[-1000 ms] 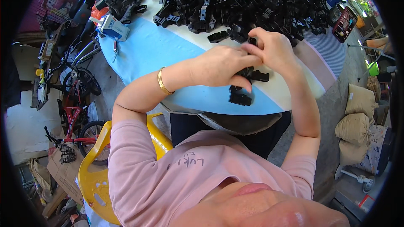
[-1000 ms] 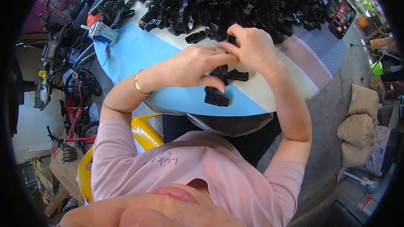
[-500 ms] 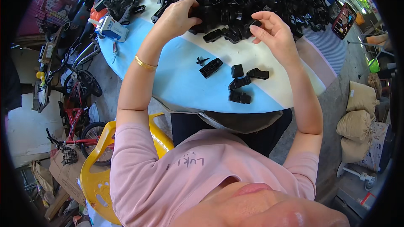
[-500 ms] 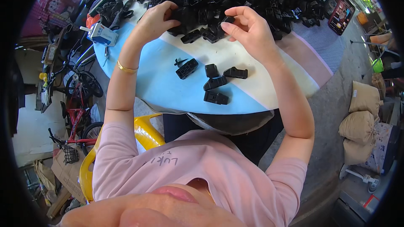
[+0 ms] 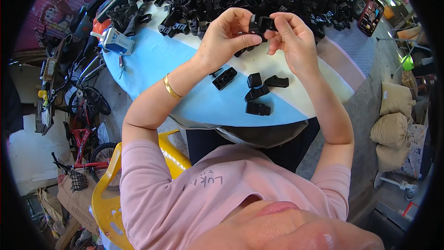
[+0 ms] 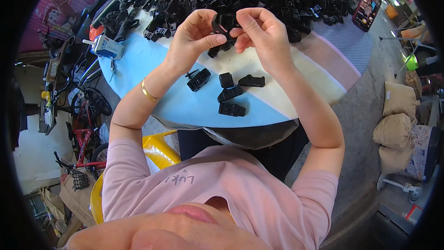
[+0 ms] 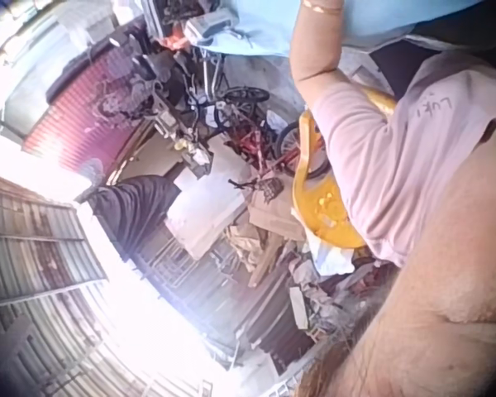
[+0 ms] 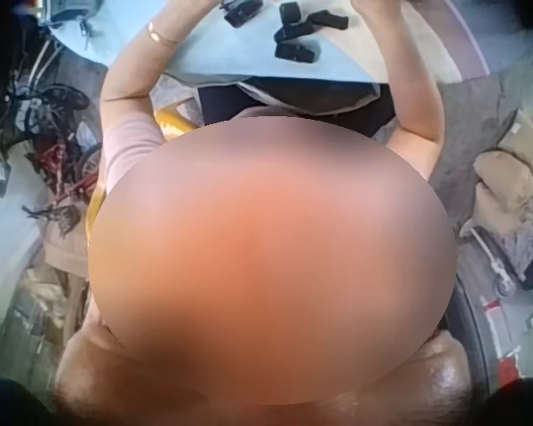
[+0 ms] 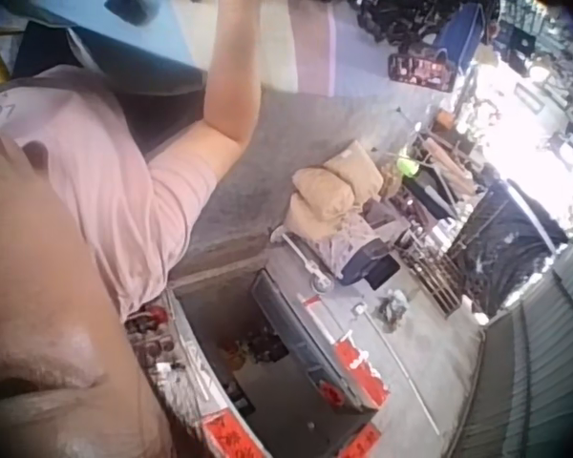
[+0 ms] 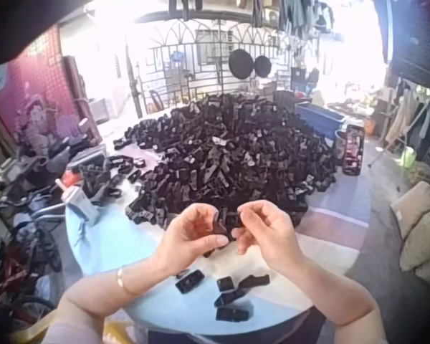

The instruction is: Assembling small black plastic components at a production workbench.

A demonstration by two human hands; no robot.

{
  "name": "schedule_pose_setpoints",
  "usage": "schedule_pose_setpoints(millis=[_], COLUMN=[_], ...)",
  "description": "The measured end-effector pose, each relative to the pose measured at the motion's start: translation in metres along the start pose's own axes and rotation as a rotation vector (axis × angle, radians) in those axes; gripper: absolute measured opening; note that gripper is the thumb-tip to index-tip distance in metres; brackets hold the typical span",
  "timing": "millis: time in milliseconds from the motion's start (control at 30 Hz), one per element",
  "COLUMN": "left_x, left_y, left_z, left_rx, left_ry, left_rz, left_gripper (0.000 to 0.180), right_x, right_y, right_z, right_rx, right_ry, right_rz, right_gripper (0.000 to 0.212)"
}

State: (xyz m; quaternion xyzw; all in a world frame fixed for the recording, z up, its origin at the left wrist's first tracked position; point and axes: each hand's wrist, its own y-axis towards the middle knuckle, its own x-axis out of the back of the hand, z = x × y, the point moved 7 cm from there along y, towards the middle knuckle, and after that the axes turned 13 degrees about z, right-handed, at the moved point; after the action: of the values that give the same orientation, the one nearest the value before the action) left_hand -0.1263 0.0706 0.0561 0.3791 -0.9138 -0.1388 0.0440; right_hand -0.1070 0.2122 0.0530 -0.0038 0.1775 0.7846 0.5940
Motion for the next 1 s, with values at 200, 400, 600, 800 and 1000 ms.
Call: schedule_pose_setpoints(millis=[200,400,600,800,1000], left_x=[-0.001,0.001,-0.002,-0.006,0.007], left_y=[-0.001,-0.002,-0.003,-0.002,-0.001], left_z=[0.005,0.005,0.005,0.011,-0.001], left_rx=[-0.044,0.031,0.016,0.026,0.071], left_ry=[0.158,0.154,0.051,-0.105,-0.056], left_rz=[-0.06,-0.086,-0.078,-0.059,-0.061], left_gripper=[0.035,0.035,0.036,0.041,0.033], right_x=[0.002,-0.006,-0.009,-0.017,-0.003], right_y=[0.0,-0.004,-0.008,-0.008,-0.001], right_z=[-0.001,0.001,0.003,0.004,0.003], right_rx=[-0.023,-0.001,0.053,0.199,0.064], right_ry=[-0.127,-0.258,-0.337,-0.561,-0.403], right_rz=[-0.009,-0.028,-0.083,-0.035,-0.047], right_gripper=[0.026,0.027,0.024,0.02,0.025])
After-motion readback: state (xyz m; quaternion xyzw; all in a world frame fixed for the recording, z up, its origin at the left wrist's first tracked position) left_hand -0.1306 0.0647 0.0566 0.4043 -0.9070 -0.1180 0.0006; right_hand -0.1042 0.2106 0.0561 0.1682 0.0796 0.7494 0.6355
